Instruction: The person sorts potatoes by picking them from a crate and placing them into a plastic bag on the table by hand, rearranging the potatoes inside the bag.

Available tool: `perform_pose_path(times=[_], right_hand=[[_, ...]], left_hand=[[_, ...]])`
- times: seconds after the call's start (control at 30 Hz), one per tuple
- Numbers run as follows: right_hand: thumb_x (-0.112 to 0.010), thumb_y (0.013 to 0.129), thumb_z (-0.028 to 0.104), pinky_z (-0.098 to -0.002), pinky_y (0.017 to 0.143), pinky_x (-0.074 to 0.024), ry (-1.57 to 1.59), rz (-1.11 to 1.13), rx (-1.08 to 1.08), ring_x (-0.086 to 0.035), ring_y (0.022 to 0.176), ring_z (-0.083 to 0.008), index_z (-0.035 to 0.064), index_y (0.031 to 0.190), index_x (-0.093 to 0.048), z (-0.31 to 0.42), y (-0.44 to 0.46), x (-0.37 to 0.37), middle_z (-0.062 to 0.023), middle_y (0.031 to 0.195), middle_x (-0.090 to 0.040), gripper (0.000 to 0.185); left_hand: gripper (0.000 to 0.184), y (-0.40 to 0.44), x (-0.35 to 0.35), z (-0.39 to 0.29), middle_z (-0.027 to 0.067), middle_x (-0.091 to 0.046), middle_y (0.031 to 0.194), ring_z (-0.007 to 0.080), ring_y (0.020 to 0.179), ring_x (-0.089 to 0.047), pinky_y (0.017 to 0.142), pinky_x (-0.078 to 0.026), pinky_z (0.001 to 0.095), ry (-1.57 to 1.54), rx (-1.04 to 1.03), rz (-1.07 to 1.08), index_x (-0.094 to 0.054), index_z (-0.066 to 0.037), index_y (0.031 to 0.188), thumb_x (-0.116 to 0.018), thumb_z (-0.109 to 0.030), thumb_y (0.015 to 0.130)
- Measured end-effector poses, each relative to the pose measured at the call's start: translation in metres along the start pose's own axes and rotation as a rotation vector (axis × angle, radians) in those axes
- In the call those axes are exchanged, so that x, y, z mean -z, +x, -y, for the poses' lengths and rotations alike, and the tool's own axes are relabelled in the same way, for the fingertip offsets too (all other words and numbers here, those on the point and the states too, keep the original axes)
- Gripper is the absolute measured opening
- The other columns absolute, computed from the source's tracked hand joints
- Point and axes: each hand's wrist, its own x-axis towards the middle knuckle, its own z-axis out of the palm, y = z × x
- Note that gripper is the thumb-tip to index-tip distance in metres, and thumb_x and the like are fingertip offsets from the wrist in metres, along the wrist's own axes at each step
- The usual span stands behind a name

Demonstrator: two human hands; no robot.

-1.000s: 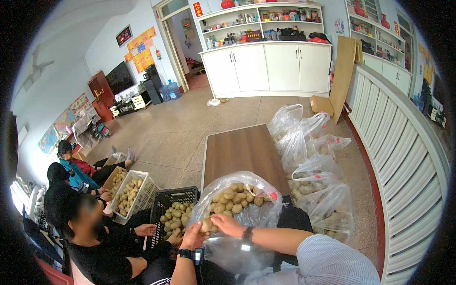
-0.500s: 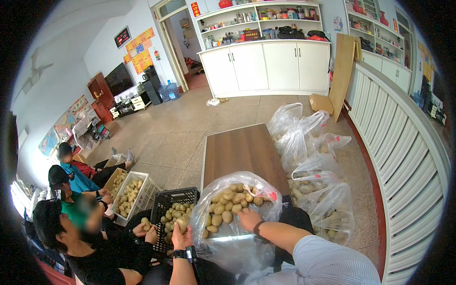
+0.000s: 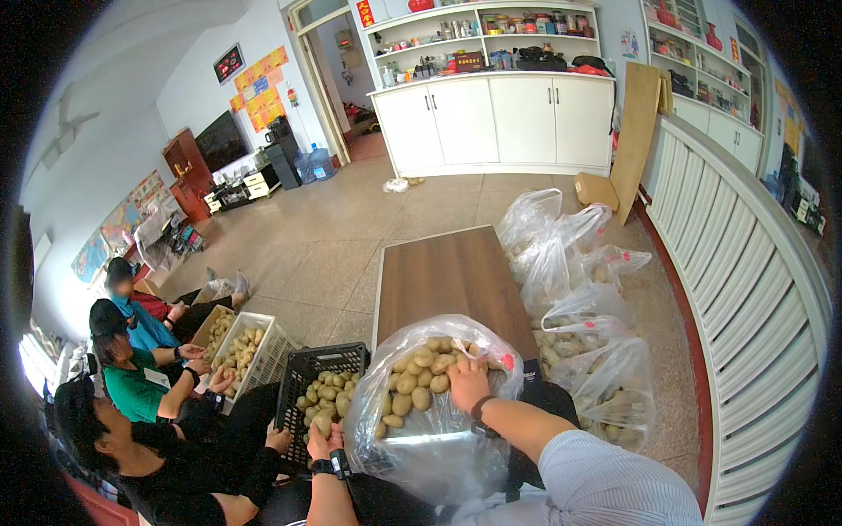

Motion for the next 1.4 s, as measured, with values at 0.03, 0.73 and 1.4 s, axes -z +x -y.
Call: perform_pose_path(times=[0.03, 0.73, 1.4], right_hand=[[-0.054, 0.082, 0.013, -0.0484, 0.084, -0.0471, 0.000, 0.001, 0.000, -0.054, 0.104, -0.0358, 0.0051, 0.103, -0.061, -0.006, 0.000, -0.004, -0.0169, 0.115, -0.054, 0.024], [-0.057, 0.080, 0.011, -0.0548, 0.092, -0.0459, 0.024, 0.279, -0.163, -0.052, 0.111, -0.0492, 0.0119, 0.127, -0.052, -0.033, 0.006, -0.014, -0.0161, 0.140, -0.045, 0.047], [-0.047, 0.089, 0.015, -0.0513, 0.078, -0.0512, 0.083, 0.284, -0.124, -0.063, 0.095, -0.0374, 0.0096, 0.110, -0.054, -0.033, -0.001, -0.003, -0.0111, 0.113, -0.057, 0.023]], left_hand=[[0.059, -0.009, -0.003, -0.006, 0.0191, -0.067, 0.104, 0.0277, 0.090, -0.067, 0.079, -0.054, 0.0376, -0.061, 0.042, -0.037, -0.053, 0.005, 0.122, -0.059, -0.045, 0.091], [0.066, 0.024, 0.042, 0.010, 0.0225, -0.064, 0.107, 0.0413, 0.089, -0.063, 0.078, -0.056, 0.0425, 1.336, -0.381, -0.149, -0.049, 0.002, 0.126, -0.070, -0.044, 0.084], [0.057, 0.029, 0.049, 0.017, 0.0179, -0.061, 0.110, 0.0313, 0.091, -0.062, 0.074, -0.059, 0.0379, 1.033, -0.354, -0.100, -0.052, 0.005, 0.122, -0.070, -0.035, 0.087]])
